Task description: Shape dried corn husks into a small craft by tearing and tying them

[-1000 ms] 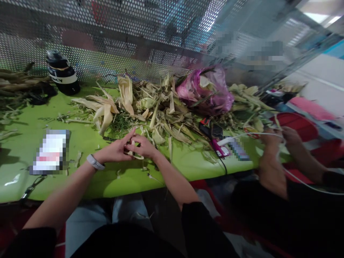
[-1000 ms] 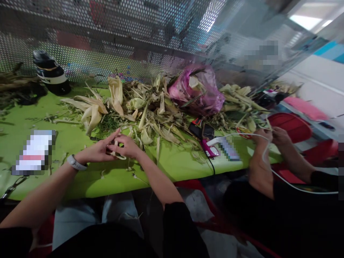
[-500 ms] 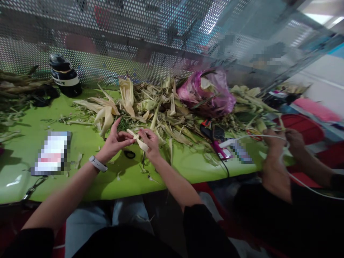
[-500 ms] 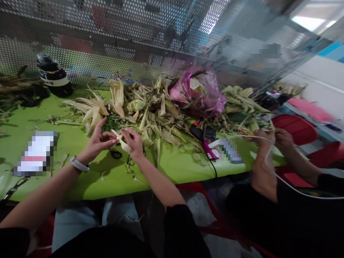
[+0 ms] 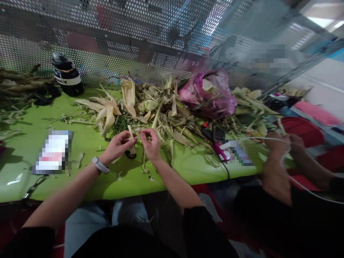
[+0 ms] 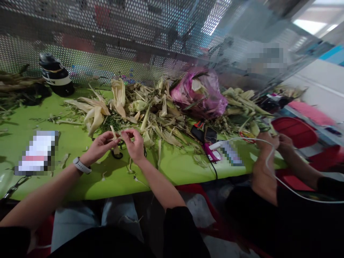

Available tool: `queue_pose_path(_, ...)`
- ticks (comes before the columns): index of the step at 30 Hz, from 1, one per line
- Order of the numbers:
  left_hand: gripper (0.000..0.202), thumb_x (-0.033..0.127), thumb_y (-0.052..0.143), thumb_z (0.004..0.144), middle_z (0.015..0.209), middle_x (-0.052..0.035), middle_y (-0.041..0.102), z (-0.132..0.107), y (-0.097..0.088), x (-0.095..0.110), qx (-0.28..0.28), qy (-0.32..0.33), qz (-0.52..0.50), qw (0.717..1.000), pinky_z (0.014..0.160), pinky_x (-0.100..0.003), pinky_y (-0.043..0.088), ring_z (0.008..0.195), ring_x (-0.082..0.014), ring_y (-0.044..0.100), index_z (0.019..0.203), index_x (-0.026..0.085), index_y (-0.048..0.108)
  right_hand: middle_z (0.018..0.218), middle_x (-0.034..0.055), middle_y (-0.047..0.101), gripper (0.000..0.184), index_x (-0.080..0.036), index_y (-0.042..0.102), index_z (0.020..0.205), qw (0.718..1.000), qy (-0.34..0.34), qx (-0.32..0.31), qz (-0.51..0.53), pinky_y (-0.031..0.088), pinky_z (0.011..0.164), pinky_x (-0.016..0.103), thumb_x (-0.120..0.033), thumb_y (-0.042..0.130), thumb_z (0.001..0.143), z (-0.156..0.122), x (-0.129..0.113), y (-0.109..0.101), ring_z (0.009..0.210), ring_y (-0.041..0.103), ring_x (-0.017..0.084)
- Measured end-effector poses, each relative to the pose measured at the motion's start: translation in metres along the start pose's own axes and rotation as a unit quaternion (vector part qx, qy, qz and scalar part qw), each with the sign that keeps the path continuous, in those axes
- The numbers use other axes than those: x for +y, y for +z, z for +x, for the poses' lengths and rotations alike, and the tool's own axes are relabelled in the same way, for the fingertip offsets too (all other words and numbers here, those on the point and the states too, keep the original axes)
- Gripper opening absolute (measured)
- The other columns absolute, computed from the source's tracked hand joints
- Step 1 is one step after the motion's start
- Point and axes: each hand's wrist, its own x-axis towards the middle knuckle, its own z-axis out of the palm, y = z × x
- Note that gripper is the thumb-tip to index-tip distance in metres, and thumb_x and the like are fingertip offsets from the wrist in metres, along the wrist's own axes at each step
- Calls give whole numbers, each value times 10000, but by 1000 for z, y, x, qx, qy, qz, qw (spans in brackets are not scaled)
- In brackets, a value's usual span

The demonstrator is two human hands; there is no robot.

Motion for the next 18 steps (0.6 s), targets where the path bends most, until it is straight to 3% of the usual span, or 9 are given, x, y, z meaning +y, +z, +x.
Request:
queue_pose_path(5,248,382,640,864,891,-32,644,4,-7,-10,-7,38,51,998,776,-258,492,815,-133,598,971,162,599,697,-19,531,319,-212,530,771,1000,-9,-7,-29,404,662,251,-509,546,885,5,-1,-4,663,484,126)
queue_pose_path(11,336,394,675,827,1005,-69,691,9,-9,-15,-12,28,5,1000,897,-318,503,936,-168,644,1059,156,623,538,-38,394,463,-207,456,577,989,17,-146,-16,320,553,262,-531,492,906,7,12,-6,531,379,108)
queue_pose_path(18,396,396,775,736,946,-50,724,2,-7,2,-1,-42,-33,999,759,-277,548,784,-139,671,1031,160,655,529,-47,373,458,-194,476,557,988,53,-144,27,276,509,251,-532,571,851,8,14,-7,508,337,91)
